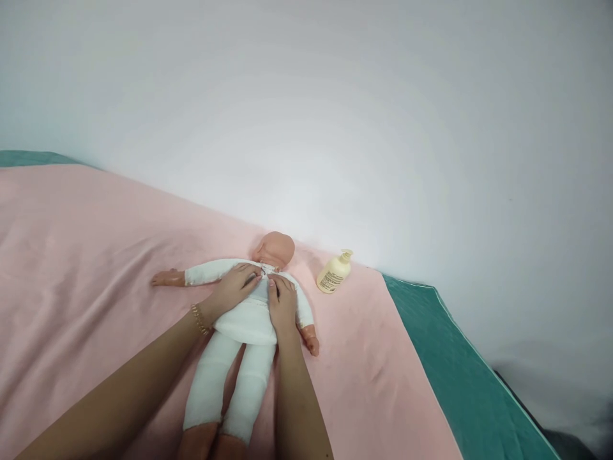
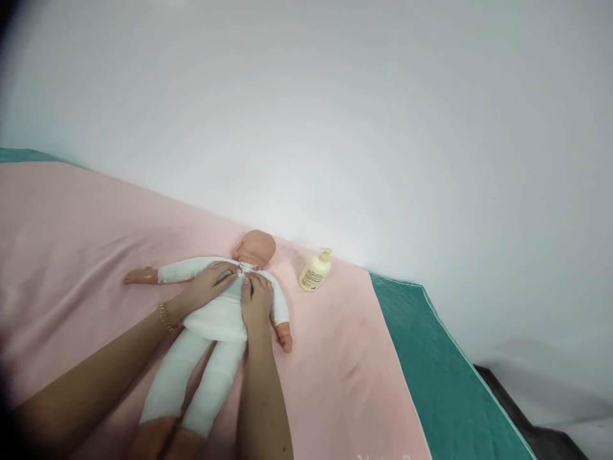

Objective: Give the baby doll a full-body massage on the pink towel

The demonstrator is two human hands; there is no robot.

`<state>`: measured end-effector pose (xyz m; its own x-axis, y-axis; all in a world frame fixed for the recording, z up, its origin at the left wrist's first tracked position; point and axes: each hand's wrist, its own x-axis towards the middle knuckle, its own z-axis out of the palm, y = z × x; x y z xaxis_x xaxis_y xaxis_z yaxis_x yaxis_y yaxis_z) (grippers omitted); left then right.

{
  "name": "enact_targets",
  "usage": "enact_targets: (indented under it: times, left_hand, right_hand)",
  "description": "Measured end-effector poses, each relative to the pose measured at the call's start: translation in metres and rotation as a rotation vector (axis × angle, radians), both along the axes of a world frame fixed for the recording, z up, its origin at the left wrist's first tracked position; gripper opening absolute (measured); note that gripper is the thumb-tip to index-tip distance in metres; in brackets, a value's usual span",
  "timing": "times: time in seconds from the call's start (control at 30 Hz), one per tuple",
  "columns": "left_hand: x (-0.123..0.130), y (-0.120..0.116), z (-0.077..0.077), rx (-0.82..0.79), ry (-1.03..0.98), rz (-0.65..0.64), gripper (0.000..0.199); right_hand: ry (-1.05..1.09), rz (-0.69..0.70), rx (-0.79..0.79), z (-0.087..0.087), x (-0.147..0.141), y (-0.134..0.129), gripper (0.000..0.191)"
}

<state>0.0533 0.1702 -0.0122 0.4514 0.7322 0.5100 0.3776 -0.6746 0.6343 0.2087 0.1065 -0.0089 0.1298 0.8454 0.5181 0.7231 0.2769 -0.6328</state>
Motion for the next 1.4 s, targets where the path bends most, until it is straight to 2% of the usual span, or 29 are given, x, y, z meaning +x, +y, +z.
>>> enact_targets:
  times: [0.13, 0.3, 0.4, 0.57, 0.7, 0.83, 0.97, 1.23, 1.4]
  left_hand:
    - [-0.007, -0.01, 0.005, -0.003, -0.12, 0.042, 0.033]
    - [-0.019, -0.031, 0.011, 0.02, -0.173, 0.055, 0.035]
    - [-0.026, -0.051, 0.011, 0.036, -0.209, 0.021, 0.037]
    - [-0.032, -0.078, 0.006, 0.055, -0.228, -0.066, 0.039]
    - [-0.033, -0.08, 0.003, 0.007, -0.125, -0.127, 0.04]
    - [-0.032, -0.075, 0.007, -0.11, -0.015, -0.192, 0.044]
    - [-0.031, -0.075, 0.008, -0.167, -0.037, -0.183, 0.044]
    - [-0.034, -0.077, -0.001, -0.106, -0.218, -0.122, 0.039]
    - [-0.03, -0.072, 0.003, -0.162, -0.111, -0.124, 0.039]
  right_hand:
    - [0.086, -0.024, 0.076, 0.003, 0.0, -0.013, 0.037]
    - [0.228, -0.099, 0.142, 0.001, -0.004, -0.042, 0.042]
    - [0.286, -0.065, 0.144, -0.003, -0.009, -0.063, 0.042]
    - [0.22, 0.061, 0.144, -0.006, -0.015, -0.088, 0.041]
    - [0.179, 0.102, 0.089, -0.007, -0.017, -0.089, 0.039]
    - [0.163, 0.096, -0.006, -0.01, -0.018, -0.082, 0.039]
    - [0.13, 0.116, -0.026, -0.013, -0.018, -0.079, 0.038]
    - [0.129, 0.062, 0.072, -0.011, -0.018, -0.084, 0.032]
    - [0.134, 0.057, 0.032, -0.011, -0.018, -0.08, 0.032]
